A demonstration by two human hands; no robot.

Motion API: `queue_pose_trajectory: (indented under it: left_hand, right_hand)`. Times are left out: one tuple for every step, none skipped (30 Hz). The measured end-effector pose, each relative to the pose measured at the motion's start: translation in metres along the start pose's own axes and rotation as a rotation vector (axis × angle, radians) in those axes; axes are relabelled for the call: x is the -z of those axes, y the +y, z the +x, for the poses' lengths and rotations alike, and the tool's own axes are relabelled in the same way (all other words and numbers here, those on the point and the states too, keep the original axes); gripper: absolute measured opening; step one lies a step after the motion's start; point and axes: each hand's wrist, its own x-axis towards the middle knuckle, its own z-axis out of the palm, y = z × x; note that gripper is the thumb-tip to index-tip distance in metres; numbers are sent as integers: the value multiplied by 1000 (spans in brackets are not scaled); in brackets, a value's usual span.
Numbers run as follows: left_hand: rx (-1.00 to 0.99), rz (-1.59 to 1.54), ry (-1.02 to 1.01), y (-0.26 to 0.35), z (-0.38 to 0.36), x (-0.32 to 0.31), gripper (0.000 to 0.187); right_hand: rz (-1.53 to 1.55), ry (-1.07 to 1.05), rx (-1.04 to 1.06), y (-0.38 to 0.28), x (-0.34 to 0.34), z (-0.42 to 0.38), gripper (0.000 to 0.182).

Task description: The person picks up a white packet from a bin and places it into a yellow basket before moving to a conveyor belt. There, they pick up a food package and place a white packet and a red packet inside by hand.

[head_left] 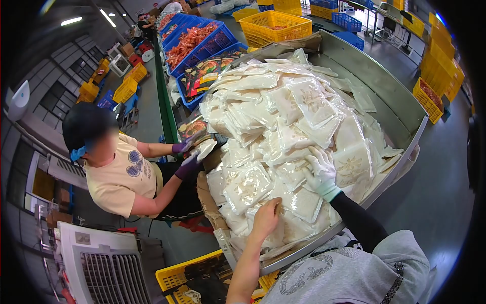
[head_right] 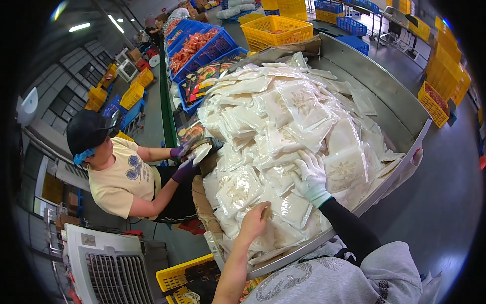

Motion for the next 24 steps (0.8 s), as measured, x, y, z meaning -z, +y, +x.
queue_pose_trajectory:
  left_hand:
    - [-2, 2, 0, 1, 0, 0, 24]
    - [-4, 5, 0, 1, 0, 1, 24]
    - [-4, 5, 0, 1, 0, 1, 24]
    - [5, -1, -2, 2, 0, 1, 24]
    - [14, -7, -5, 2, 0, 1, 24]
    - [14, -7, -5, 2, 0, 1, 24]
    - [14, -8, -6, 1, 0, 0, 24]
    - [14, -8, -6, 1, 0, 0, 24]
    - [14, -9, -6, 1, 0, 0, 24]
    - [-6, -5, 4, 1, 0, 1, 24]
    - [-26, -1, 14, 1, 0, 1, 24]
    - [-26, -2, 15, 1, 0, 1, 24]
    - [-23, -2, 11, 1, 0, 1, 23]
    - [-19, -2, 7, 1, 0, 1, 23]
    - [-19, -3, 8, 1, 0, 1, 23]
    - [-21, -2, 9, 1, 0, 1, 23]
    - [-24, -1, 10, 1, 0, 1, 23]
    - [-23, -2, 10, 1, 0, 0, 23]
    - [-13, -7, 5, 1, 0, 0, 23]
    - [-4, -12, 0, 0, 0, 0, 23]
    - [-3, -12, 0, 0, 0, 0, 23]
    - [-8, -13, 4, 1, 0, 0, 23]
    - [-13, -14, 8, 1, 0, 0, 22]
    - [-13, -14, 8, 1, 0, 0, 22]
  right_hand:
    - [0, -5, -2, 0, 0, 0, 35]
    - [0, -5, -2, 0, 0, 0, 35]
    - [1, -4, -2, -1, 1, 0, 35]
    - [2, -4, -2, -2, 2, 1, 35]
    - [2, -3, -2, -1, 2, 1, 35]
    - [-2, -6, 1, 0, 1, 0, 36]
    - [-6, -8, 5, 0, 1, 0, 38]
    - [-5, -8, 4, 0, 0, 0, 38]
    - [-7, -8, 2, 1, 0, -1, 38]
    - [-10, -7, -1, 1, -1, -1, 38]
    - [-10, -8, 0, 1, -1, -2, 38]
    - [-11, -12, -3, 1, -1, -2, 38]
    - [-11, -16, -5, 1, -1, -2, 38]
    - [-12, -16, -4, 1, -1, -1, 38]
    - [-9, -13, -6, 1, -1, -1, 38]
    - [-6, -10, -8, 0, -1, -1, 38]
    - [-7, -11, -7, 0, 0, -1, 38]
    - [1, -9, -10, 0, 0, -1, 37]
    - [8, -8, -13, 0, 0, -1, 35]
    - [8, -8, -13, 0, 0, -1, 35]
    - [7, -8, -12, 0, -1, -1, 35]
    - [6, -7, -11, 1, -1, -1, 35]
    - [6, -7, -11, 0, 0, -1, 35]
    - [8, -5, -8, 0, 0, 0, 35]
